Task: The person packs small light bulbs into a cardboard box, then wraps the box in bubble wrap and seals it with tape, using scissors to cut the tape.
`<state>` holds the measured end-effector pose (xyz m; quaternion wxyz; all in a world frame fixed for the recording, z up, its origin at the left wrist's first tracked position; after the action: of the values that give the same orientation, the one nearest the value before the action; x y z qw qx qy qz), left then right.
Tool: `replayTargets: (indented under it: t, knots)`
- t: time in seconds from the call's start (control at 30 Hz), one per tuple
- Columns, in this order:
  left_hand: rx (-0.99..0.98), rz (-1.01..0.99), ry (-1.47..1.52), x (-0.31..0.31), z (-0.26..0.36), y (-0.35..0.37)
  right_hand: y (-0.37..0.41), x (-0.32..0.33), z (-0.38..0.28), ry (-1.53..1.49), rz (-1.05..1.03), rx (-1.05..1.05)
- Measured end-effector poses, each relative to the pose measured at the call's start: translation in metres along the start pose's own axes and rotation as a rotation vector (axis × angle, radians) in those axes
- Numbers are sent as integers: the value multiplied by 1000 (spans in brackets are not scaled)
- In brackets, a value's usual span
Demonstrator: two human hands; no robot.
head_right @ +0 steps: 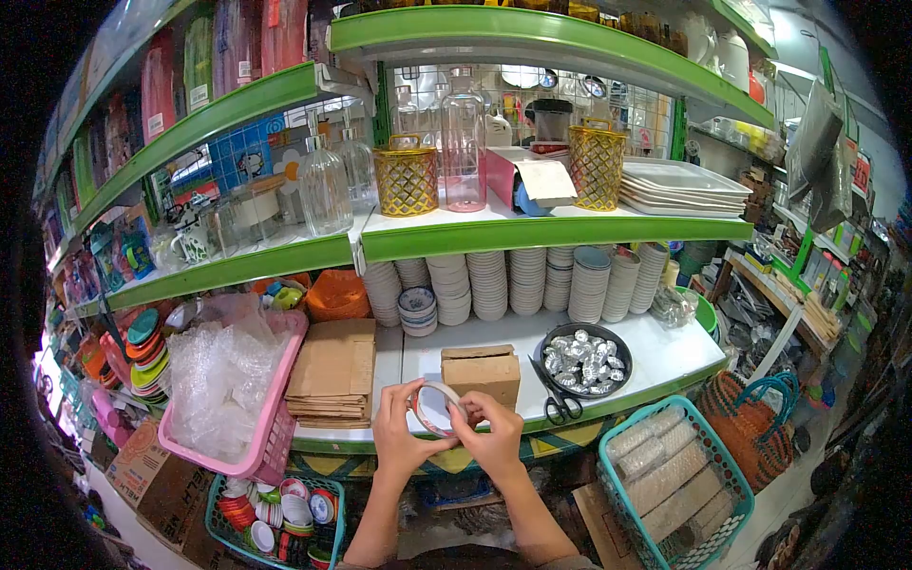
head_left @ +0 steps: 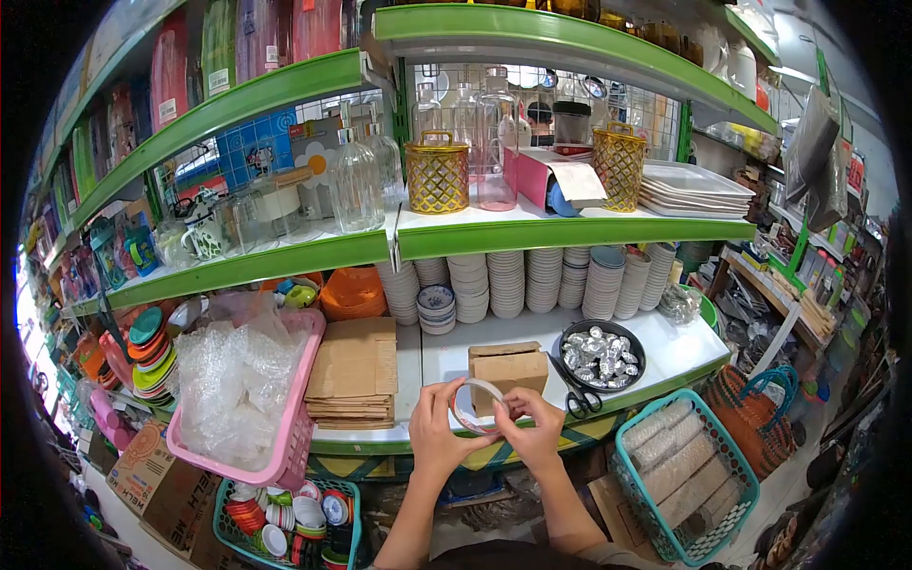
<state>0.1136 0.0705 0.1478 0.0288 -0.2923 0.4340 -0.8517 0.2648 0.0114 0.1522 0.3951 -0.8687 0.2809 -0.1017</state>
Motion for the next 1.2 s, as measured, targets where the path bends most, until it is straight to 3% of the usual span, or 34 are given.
replayTargets:
  t: [0.13,0.2,0.33,0.4,0.63,0.83,1.0,1.2]
  knots:
    - [-18,-5,-46,5,6,-2,0,3,0,21,-11,-14]
    - [-37,35,-73,10,9,-3,4,2,-6,108,-23,123]
    - [-33,50,-26,9,6,-2,5,7,-3,-58,99,23]
    - [-7,30,4,9,4,-3,1,-1,-10,16,-5,72]
    - [26,34,33,6,-5,-2,1,-3,-19,39,-67,163]
    - [43,-40,60,5,-7,-4,3,0,13,-119,-113,-56]
    - [-28,-87,102,3,-2,-5,3,-7,29,-276,-274,-241]
    - [-49,-144,77,-3,0,-4,2,-8,37,-403,-307,-312]
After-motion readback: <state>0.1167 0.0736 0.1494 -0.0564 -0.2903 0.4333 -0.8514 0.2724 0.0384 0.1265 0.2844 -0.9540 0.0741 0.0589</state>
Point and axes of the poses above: each hand's wrist, its own y-axis away from the middle knuckle, its own x-axis out of the back of the hand, z = x × y, the point moved 10 cm from there along -y, towards the middle knuckle, and after that the axes turned 7 degrees about -y, right-handed, at the moved point
